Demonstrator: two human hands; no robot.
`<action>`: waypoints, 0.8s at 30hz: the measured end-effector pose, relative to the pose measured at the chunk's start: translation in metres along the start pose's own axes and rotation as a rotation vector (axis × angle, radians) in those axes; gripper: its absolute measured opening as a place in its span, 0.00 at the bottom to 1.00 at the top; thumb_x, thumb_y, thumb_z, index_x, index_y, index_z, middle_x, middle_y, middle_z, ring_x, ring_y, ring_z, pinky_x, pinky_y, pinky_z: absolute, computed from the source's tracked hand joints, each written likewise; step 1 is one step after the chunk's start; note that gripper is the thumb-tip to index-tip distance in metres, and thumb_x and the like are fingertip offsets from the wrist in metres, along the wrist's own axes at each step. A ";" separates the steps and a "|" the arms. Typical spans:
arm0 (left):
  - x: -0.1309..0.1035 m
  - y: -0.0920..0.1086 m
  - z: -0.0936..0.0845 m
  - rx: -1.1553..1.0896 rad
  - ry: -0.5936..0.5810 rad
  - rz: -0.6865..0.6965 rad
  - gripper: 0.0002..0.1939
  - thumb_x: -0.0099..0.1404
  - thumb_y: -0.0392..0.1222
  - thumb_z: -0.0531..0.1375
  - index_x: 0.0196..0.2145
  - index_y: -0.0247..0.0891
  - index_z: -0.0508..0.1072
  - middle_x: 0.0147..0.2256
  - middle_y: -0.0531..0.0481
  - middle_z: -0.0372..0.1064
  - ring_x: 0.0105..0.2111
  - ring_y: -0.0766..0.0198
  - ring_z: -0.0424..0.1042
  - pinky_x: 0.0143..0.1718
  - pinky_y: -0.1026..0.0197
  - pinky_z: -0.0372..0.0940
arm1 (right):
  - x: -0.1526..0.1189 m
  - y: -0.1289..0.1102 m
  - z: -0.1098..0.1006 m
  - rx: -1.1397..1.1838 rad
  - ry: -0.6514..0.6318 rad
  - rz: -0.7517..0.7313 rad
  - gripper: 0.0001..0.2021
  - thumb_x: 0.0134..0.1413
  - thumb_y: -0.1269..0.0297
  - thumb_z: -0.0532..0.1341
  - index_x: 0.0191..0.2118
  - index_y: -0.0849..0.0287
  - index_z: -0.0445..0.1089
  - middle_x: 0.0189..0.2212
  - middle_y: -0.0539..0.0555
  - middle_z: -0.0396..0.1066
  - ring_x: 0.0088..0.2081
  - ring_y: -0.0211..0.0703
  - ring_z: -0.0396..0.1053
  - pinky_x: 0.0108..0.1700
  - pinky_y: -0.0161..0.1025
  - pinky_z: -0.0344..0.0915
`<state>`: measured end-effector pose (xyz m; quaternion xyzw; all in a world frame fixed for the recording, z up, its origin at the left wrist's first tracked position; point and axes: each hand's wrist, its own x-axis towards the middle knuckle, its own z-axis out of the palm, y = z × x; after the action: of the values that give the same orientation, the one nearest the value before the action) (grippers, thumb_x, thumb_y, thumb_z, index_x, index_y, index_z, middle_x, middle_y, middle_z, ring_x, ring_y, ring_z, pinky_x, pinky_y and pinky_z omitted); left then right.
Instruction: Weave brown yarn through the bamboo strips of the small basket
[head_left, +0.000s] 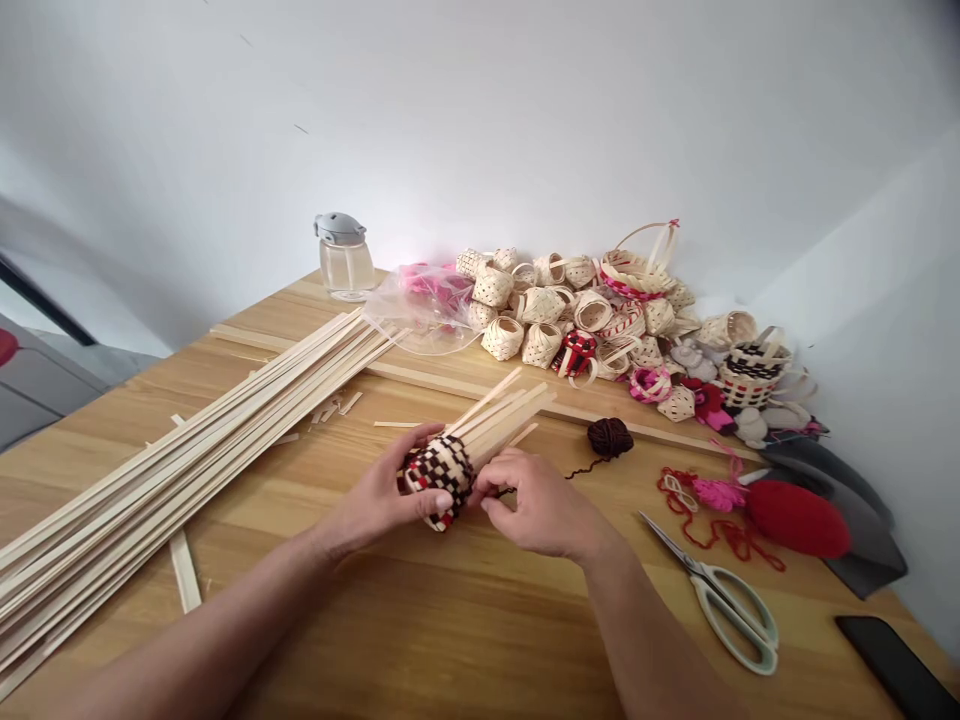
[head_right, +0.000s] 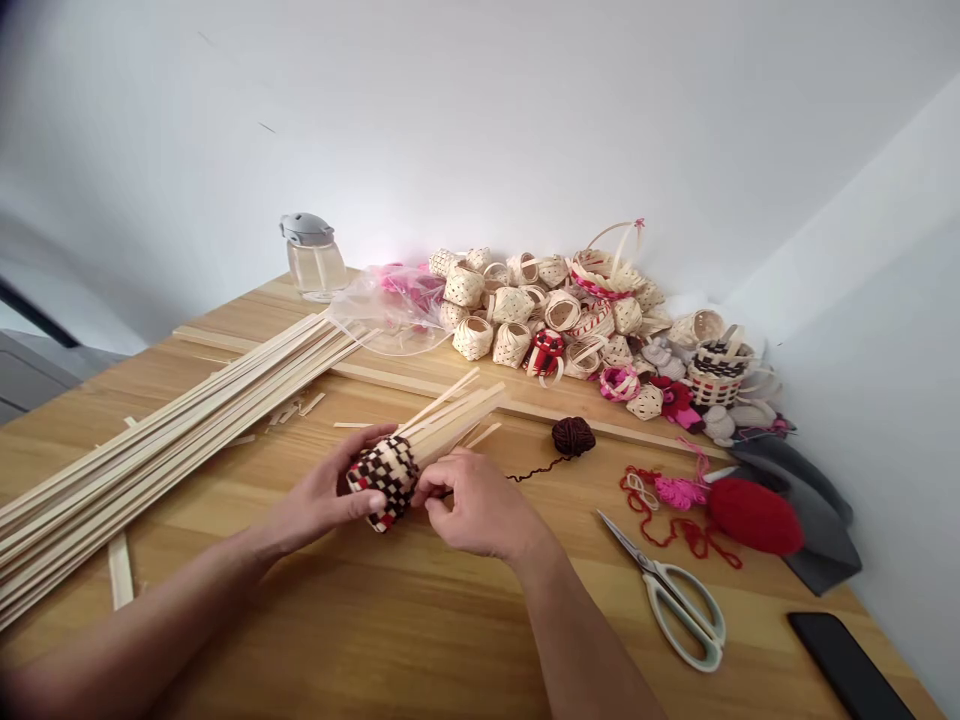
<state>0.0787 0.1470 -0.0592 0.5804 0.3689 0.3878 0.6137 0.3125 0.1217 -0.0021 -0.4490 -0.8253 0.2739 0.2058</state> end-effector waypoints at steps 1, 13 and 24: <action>-0.001 0.001 0.002 -0.005 0.028 -0.011 0.44 0.54 0.47 0.74 0.64 0.41 0.63 0.58 0.39 0.69 0.57 0.43 0.70 0.58 0.48 0.65 | 0.000 -0.001 0.001 0.045 0.033 -0.006 0.13 0.50 0.79 0.60 0.34 0.57 0.79 0.33 0.52 0.77 0.38 0.41 0.72 0.44 0.36 0.65; -0.008 0.013 0.016 -0.703 0.094 0.046 0.40 0.58 0.42 0.70 0.65 0.45 0.62 0.55 0.39 0.73 0.52 0.45 0.75 0.50 0.48 0.73 | -0.011 0.005 -0.023 0.636 -0.059 0.286 0.04 0.58 0.69 0.61 0.39 0.60 0.71 0.26 0.50 0.72 0.28 0.37 0.68 0.32 0.35 0.65; -0.088 0.029 0.056 -0.681 0.003 -0.031 0.45 0.61 0.44 0.69 0.69 0.51 0.53 0.62 0.39 0.66 0.56 0.41 0.71 0.53 0.45 0.69 | -0.071 -0.020 0.019 1.008 0.052 0.184 0.26 0.57 0.56 0.69 0.58 0.51 0.64 0.48 0.54 0.68 0.37 0.39 0.73 0.37 0.37 0.69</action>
<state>0.0901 0.0442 -0.0266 0.3362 0.2279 0.4802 0.7775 0.3252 0.0468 -0.0106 -0.3715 -0.5422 0.6436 0.3921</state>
